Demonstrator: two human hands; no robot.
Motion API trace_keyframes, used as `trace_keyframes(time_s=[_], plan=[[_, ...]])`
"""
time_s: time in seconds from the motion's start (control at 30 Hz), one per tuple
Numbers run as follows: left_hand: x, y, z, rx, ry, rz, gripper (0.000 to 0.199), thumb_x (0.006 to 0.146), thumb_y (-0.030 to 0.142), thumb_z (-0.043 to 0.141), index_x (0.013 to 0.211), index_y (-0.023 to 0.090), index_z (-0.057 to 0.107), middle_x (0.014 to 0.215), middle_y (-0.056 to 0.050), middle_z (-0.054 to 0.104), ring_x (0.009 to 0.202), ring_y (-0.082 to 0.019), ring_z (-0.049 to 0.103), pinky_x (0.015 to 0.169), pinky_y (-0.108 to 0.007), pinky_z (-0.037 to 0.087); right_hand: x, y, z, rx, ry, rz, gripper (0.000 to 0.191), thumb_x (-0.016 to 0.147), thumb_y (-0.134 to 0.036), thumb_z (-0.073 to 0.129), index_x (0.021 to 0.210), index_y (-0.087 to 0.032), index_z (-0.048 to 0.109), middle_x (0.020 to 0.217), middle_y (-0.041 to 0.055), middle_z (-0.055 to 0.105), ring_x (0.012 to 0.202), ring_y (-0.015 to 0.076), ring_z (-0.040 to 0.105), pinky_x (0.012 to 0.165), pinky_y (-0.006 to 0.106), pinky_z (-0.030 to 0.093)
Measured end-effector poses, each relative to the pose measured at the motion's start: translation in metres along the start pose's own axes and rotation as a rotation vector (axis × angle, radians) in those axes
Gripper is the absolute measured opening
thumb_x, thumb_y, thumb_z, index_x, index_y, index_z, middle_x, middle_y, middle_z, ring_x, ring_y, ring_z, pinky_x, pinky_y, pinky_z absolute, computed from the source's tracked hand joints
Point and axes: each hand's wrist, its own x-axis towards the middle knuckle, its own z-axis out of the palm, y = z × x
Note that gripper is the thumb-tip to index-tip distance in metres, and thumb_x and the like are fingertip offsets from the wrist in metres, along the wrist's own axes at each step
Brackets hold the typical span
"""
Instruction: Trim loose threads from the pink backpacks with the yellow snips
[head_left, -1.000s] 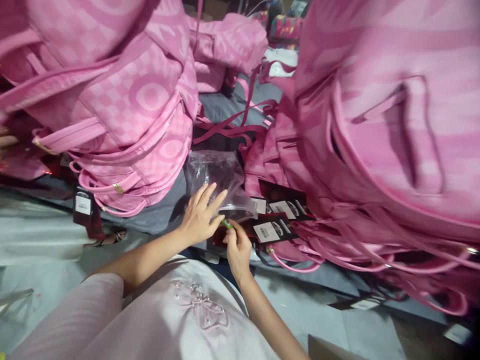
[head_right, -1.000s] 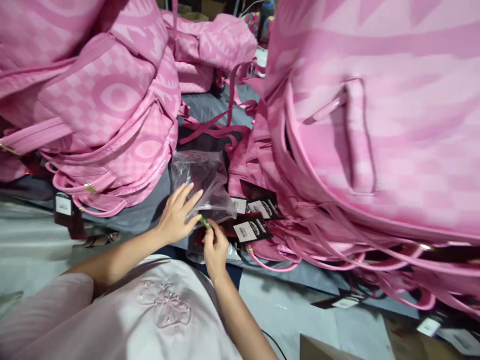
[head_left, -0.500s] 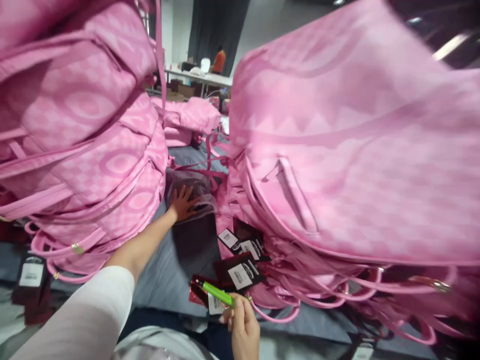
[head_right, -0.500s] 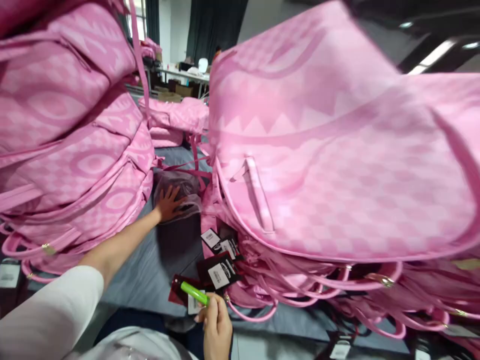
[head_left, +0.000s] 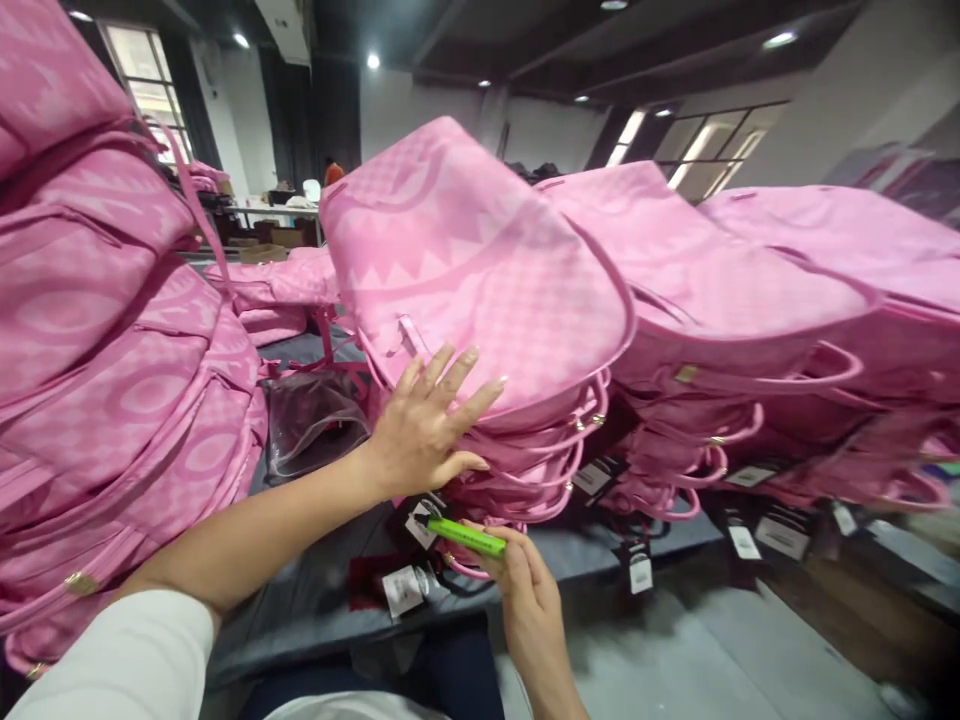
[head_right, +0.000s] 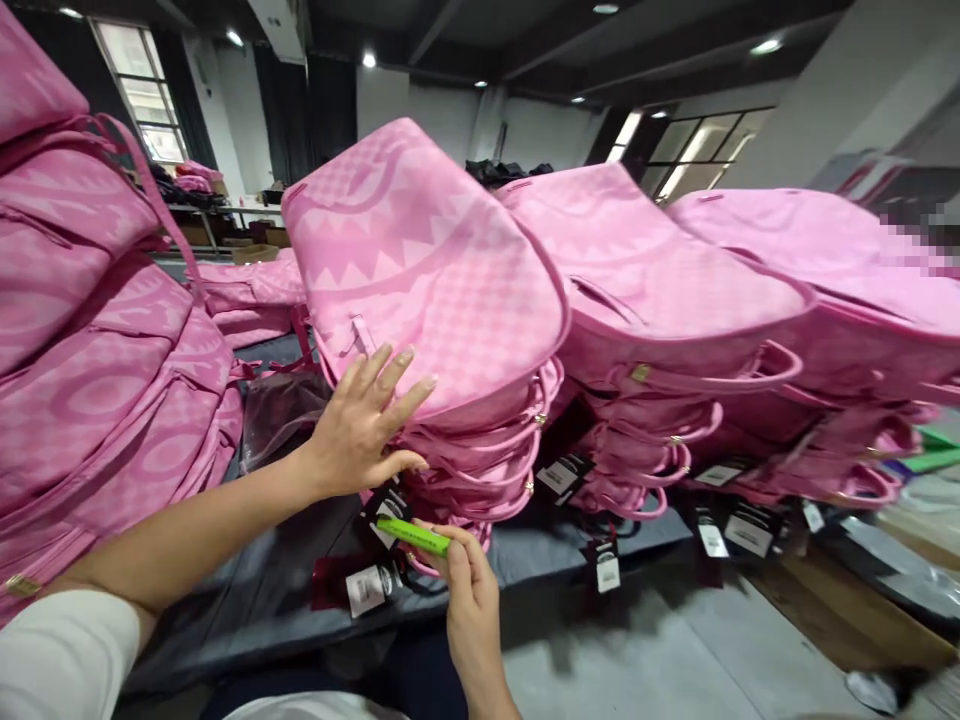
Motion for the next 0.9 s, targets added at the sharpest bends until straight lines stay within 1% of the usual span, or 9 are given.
trace_keyframes(time_s=[0.07, 0.17, 0.37, 0.5, 0.6, 0.67, 0.73, 0.8, 0.9], plan=[[0.026, 0.015, 0.003, 0.038, -0.07, -0.024, 0.091, 0.079, 0.057, 0.073, 0.153, 0.018, 0.038, 0.16, -0.024, 0.031, 0.149, -0.045, 0.026, 0.116, -0.062, 0.027, 0.001, 0.0, -0.002, 0.038, -0.036, 0.005, 0.047, 0.084, -0.067, 0.062, 0.096, -0.021, 0.068, 0.1, 0.0129, 0.073, 0.086, 0.0275, 0.071, 0.069, 0.037, 0.059], [0.045, 0.026, 0.011, 0.113, -0.109, -0.105, 0.086, 0.08, 0.044, 0.075, 0.153, 0.015, 0.04, 0.155, -0.027, 0.04, 0.143, -0.047, 0.037, 0.112, -0.062, 0.034, 0.008, 0.004, 0.002, 0.127, -0.153, 0.085, 0.046, 0.086, -0.066, 0.061, 0.094, -0.021, 0.066, 0.09, 0.0106, 0.073, 0.082, 0.0256, 0.07, 0.069, 0.036, 0.058], [0.063, 0.043, 0.015, 0.178, -0.042, -0.105, 0.081, 0.081, 0.04, 0.073, 0.151, 0.015, 0.042, 0.15, -0.025, 0.047, 0.136, -0.046, 0.047, 0.107, -0.059, 0.043, 0.024, 0.001, 0.033, 0.269, -0.29, 0.195, 0.049, 0.083, -0.072, 0.06, 0.086, -0.023, 0.058, 0.069, 0.0007, 0.065, 0.07, 0.0202, 0.068, 0.069, 0.033, 0.055], [0.076, 0.051, 0.026, 0.224, -0.072, -0.153, 0.071, 0.082, 0.02, 0.064, 0.148, 0.005, 0.044, 0.147, -0.03, 0.048, 0.132, -0.044, 0.053, 0.1, -0.054, 0.049, 0.012, 0.003, 0.034, 0.302, -0.327, 0.22, 0.048, 0.084, -0.073, 0.057, 0.088, -0.025, 0.05, 0.061, -0.0039, 0.059, 0.061, 0.0185, 0.067, 0.061, 0.028, 0.051], [0.084, 0.049, 0.023, 0.223, -0.152, -0.194, 0.059, 0.079, 0.006, 0.052, 0.138, 0.007, 0.057, 0.134, -0.022, 0.063, 0.117, -0.035, 0.065, 0.088, -0.042, 0.055, -0.007, 0.007, 0.029, 0.342, -0.32, 0.225, 0.046, 0.086, -0.071, 0.053, 0.091, -0.025, 0.047, 0.062, -0.0043, 0.06, 0.061, 0.017, 0.066, 0.059, 0.025, 0.048], [0.091, 0.042, 0.005, 0.229, -0.176, -0.271, 0.047, 0.079, 0.007, 0.05, 0.122, 0.013, 0.068, 0.11, -0.014, 0.074, 0.097, -0.029, 0.071, 0.076, -0.036, 0.054, -0.017, 0.01, 0.03, 0.375, -0.32, 0.229, 0.042, 0.087, -0.066, 0.053, 0.093, -0.025, 0.046, 0.064, -0.0045, 0.061, 0.061, 0.0158, 0.066, 0.059, 0.025, 0.047], [0.102, 0.031, -0.029, 0.262, -0.072, -0.385, 0.027, 0.083, 0.017, 0.052, 0.1, 0.013, 0.073, 0.081, -0.008, 0.072, 0.078, -0.023, 0.069, 0.07, -0.032, 0.052, -0.02, 0.011, 0.038, 0.361, -0.351, 0.246, 0.034, 0.089, -0.059, 0.051, 0.092, -0.025, 0.045, 0.062, -0.006, 0.059, 0.057, 0.0147, 0.064, 0.058, 0.025, 0.048], [0.112, 0.018, -0.076, 0.287, 0.176, -0.441, 0.032, 0.088, 0.035, 0.053, 0.079, 0.009, 0.068, 0.064, -0.002, 0.057, 0.074, -0.019, 0.065, 0.073, -0.031, 0.05, -0.014, 0.009, 0.053, 0.307, -0.383, 0.253, 0.025, 0.088, -0.049, 0.048, 0.088, -0.024, 0.044, 0.059, -0.0076, 0.054, 0.051, 0.0127, 0.059, 0.054, 0.024, 0.047], [0.108, 0.004, -0.153, 0.232, 0.546, -0.402, 0.045, 0.088, 0.05, 0.051, 0.061, 0.014, 0.044, 0.065, 0.003, 0.038, 0.077, -0.016, 0.063, 0.078, -0.036, 0.048, 0.001, -0.002, 0.084, 0.235, -0.374, 0.167, 0.017, 0.087, -0.04, 0.042, 0.087, -0.023, 0.044, 0.061, -0.0086, 0.049, 0.045, 0.0081, 0.049, 0.047, 0.02, 0.041]])
